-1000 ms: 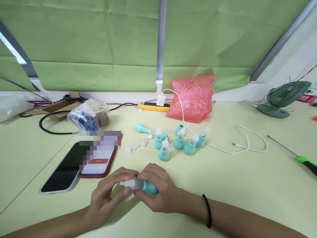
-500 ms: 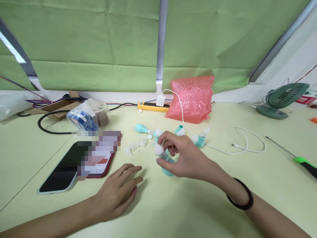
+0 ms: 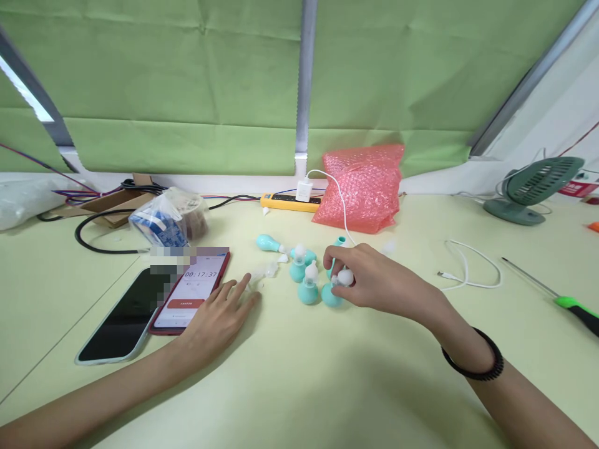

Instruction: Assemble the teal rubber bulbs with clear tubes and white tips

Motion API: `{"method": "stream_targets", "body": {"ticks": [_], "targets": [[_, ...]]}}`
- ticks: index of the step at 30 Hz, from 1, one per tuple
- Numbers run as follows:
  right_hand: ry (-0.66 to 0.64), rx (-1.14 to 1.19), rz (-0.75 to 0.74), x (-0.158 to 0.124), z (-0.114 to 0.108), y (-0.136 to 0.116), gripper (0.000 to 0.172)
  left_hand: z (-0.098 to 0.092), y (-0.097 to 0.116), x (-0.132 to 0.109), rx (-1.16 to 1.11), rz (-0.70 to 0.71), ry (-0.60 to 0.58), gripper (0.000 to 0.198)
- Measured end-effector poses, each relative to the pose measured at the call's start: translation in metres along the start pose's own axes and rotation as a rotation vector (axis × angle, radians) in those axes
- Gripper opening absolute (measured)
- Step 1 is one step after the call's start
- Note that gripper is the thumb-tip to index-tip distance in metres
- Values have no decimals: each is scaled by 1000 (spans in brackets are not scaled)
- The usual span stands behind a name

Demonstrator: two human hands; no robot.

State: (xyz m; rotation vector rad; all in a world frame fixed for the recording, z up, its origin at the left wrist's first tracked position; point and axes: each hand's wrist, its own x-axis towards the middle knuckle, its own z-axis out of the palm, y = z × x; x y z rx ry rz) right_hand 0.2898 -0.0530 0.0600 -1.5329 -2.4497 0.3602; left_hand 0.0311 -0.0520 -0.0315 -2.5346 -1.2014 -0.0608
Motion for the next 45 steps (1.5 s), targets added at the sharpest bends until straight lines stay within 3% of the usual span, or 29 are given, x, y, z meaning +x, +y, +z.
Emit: {"method": "stream_targets", "body": {"ticks": [5, 13, 25, 31, 35, 37, 45], "targets": [[-4, 3, 22, 3, 1, 6, 8, 3, -3, 3, 21, 13, -20, 48], [12, -29, 58, 2, -1, 5, 10, 0, -3, 8, -41, -15, 100, 28], [54, -56, 50, 1, -2, 0, 15, 5, 3, 9, -156, 75, 43, 17], [122, -137, 67, -2, -3, -4, 18, 5, 3, 9, -221, 87, 53, 23], [136, -135, 72, -2, -3, -5, 19, 8, 1, 13, -261, 79, 82, 45], [153, -124, 68, -2, -4, -6, 21, 9, 0, 17, -269, 72, 94, 48], [305, -135, 71, -7, -8, -12, 25, 6, -1, 28, -271, 11, 136, 15]]}}
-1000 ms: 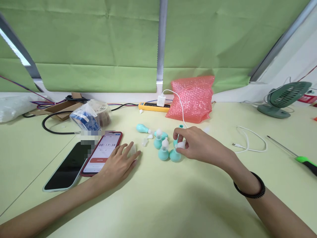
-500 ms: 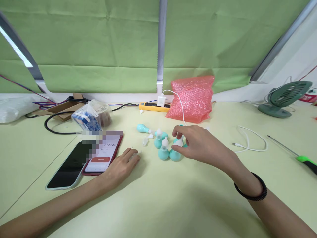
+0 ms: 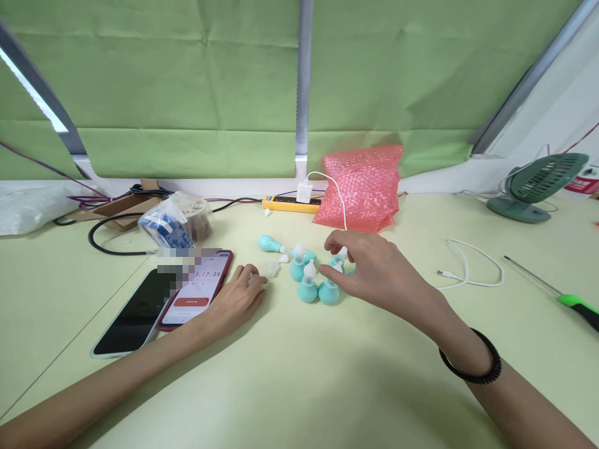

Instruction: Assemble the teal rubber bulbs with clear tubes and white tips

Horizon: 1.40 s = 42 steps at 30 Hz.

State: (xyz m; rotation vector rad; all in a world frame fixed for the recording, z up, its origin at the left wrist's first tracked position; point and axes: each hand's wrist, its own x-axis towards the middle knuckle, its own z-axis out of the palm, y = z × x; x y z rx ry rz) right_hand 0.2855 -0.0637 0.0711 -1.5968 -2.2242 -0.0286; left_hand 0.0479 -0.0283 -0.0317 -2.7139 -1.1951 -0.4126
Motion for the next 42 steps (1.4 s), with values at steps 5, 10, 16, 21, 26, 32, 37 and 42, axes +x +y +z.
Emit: {"method": "stream_targets", "body": {"ticks": [5, 10, 16, 21, 26, 32, 37, 42], "targets": [[162, -18, -89, -3, 0, -1, 21, 4, -1, 5, 6, 2, 16, 16], [463, -58, -278, -3, -2, -10, 15, 0, 6, 3, -10, 28, 37, 18], [571, -40, -564, -30, 35, -39, 7, 3, 26, -15, -64, 103, 16, 20], [214, 100, -630, -52, 106, -47, 13, -1, 32, -29, -193, 108, -23, 12], [16, 343, -311, -48, 133, -41, 16, -11, 31, -40, -593, -2, -46, 27], [-35, 343, -256, -41, 134, -40, 17, -5, 30, -43, -808, -71, -3, 34], [-43, 399, -181, -41, 136, -38, 14, 1, 28, -43, -767, -58, 58, 28], [-37, 400, -143, -41, 136, -38, 14, 4, 27, -43, -602, -44, 94, 20]]}}
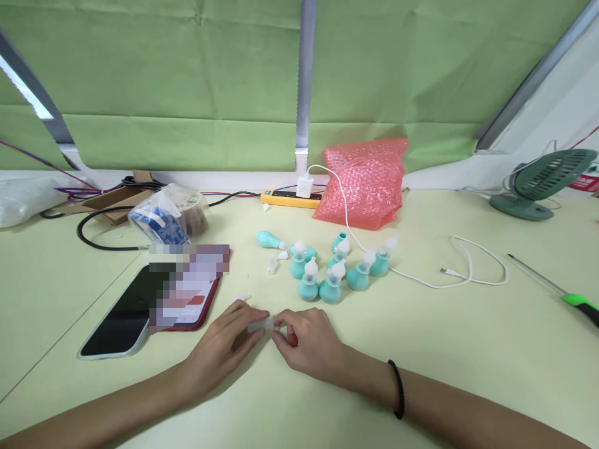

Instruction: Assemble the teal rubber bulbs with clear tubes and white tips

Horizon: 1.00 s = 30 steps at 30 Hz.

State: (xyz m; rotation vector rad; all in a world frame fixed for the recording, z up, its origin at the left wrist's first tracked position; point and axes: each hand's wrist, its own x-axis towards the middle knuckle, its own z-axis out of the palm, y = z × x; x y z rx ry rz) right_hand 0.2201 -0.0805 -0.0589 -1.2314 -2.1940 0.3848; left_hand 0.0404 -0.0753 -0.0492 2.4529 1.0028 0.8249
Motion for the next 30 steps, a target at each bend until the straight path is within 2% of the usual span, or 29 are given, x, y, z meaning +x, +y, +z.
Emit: {"method": "stream_targets", "body": {"ticks": [3, 7, 10, 13, 15, 18, 20, 25, 30], "targets": [[5, -22, 18, 0, 0, -1, 15, -1, 2, 1, 118, 35, -3, 18], [23, -13, -8, 1, 0, 0, 16, -4, 7, 2, 223, -23, -44, 27], [106, 39, -61, 1, -1, 0, 16, -4, 8, 1, 230, -25, -88, 32], [216, 87, -119, 2, -2, 0, 14, -1, 5, -1, 152, 4, -64, 35], [269, 108, -184, 2, -3, -1, 13, 0, 4, -3, 55, -41, -29, 36], [280, 131, -307, 1, -3, -3, 12, 2, 5, -5, -96, -120, 2, 30], [260, 140, -342, 0, -2, -3, 12, 2, 6, -5, -179, -119, 21, 24], [251, 158, -373, -1, 0, -1, 15, 1, 8, -2, -342, -135, 81, 16], [282, 161, -305, 0, 1, 1, 15, -2, 10, 0, -410, -194, 115, 18]]}}
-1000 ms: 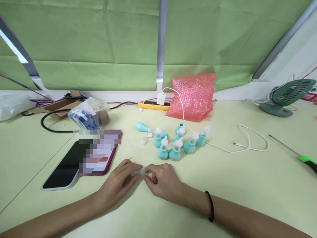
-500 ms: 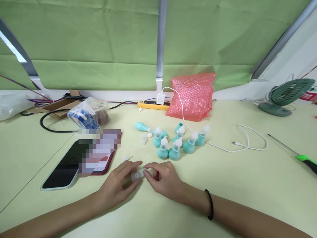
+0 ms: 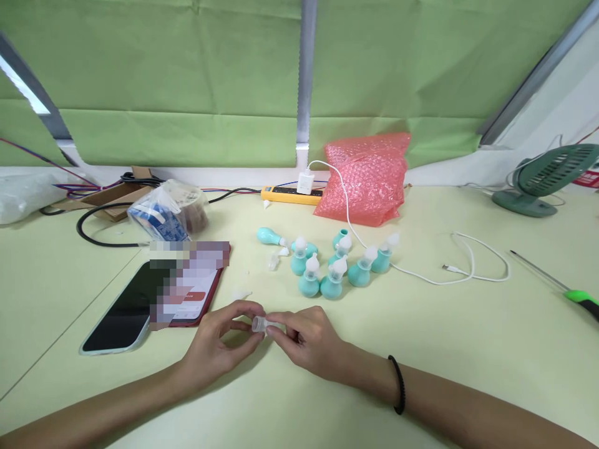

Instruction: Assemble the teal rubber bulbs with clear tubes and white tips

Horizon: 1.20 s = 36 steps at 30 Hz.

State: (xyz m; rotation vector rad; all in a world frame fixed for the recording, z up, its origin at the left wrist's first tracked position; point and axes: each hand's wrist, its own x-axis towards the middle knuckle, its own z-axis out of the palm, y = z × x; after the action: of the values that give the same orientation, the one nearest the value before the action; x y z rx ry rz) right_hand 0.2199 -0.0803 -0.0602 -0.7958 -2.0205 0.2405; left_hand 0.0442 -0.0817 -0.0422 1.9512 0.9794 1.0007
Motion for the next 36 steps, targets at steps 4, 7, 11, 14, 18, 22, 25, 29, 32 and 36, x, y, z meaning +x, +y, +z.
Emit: {"method": "stream_targets", "body": {"ticks": [4, 7, 11, 14, 18, 22, 25, 29, 32, 36], "targets": [[41, 15, 23, 1, 0, 0, 14, 0, 1, 0, -18, 3, 22, 18], [56, 27, 26, 1, 0, 0, 14, 0, 1, 1, -25, 11, 33, 16], [42, 27, 23, 1, 0, 2, 16, -1, 1, 1, -23, 16, 48, 15], [7, 8, -16, 0, 0, 2, 21, -2, 1, 1, -35, -6, 50, 13], [-34, -53, -67, -2, -1, 2, 26, -2, 2, 1, -45, -16, 44, 11], [-26, -127, -92, -4, -1, 2, 26, -1, 2, 2, -49, -13, 44, 10], [-33, -224, -104, -5, -1, 2, 25, -1, 2, 2, -42, 3, 49, 10], [-35, -296, -119, -7, -2, 2, 23, -1, 2, 1, -35, 6, 39, 9], [-12, -269, -129, -7, -2, 2, 23, -1, 2, 1, -40, 8, 34, 10], [-21, -232, -157, -6, -2, 1, 27, -2, 2, 0, -46, 11, 37, 10]]}}
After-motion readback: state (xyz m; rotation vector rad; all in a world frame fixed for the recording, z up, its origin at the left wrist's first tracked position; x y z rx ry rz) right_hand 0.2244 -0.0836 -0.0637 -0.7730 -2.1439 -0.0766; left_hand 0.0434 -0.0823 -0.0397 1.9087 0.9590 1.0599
